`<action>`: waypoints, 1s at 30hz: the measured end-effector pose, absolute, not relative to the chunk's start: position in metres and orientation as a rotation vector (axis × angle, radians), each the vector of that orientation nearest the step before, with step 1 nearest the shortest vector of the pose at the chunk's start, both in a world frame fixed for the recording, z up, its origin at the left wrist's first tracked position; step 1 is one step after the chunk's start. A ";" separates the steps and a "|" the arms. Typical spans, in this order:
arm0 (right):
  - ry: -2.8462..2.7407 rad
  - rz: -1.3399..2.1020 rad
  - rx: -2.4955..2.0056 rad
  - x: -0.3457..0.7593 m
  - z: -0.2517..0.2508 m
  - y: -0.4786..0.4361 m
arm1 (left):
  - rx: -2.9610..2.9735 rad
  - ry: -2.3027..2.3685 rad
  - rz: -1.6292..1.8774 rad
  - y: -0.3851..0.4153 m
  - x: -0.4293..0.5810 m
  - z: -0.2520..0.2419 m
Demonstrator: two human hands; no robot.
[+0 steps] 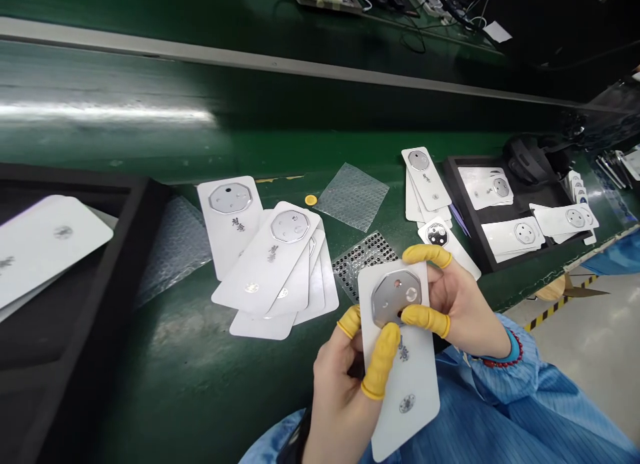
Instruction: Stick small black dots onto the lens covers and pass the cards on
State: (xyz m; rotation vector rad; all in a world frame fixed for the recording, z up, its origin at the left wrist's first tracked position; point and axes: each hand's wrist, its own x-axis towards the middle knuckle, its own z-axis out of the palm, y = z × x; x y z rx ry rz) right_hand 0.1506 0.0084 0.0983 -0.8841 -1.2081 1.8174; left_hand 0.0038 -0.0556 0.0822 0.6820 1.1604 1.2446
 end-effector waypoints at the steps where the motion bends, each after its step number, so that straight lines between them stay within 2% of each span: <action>1: -1.212 1.810 -0.888 0.150 0.098 0.009 | 0.671 1.163 1.253 -0.054 0.004 0.083; 9: -1.354 1.703 -0.900 0.154 0.096 0.009 | 0.558 1.177 1.246 -0.048 0.003 0.092; 19: -1.513 1.569 -0.918 0.150 0.091 0.002 | 0.612 1.192 1.210 -0.041 -0.005 0.080; 28: -1.570 1.622 -0.835 0.146 0.078 0.002 | 0.832 1.465 1.319 -0.053 -0.005 0.060; 30: -1.636 1.520 -0.844 0.150 0.067 0.006 | 0.857 1.645 1.380 -0.056 -0.016 0.061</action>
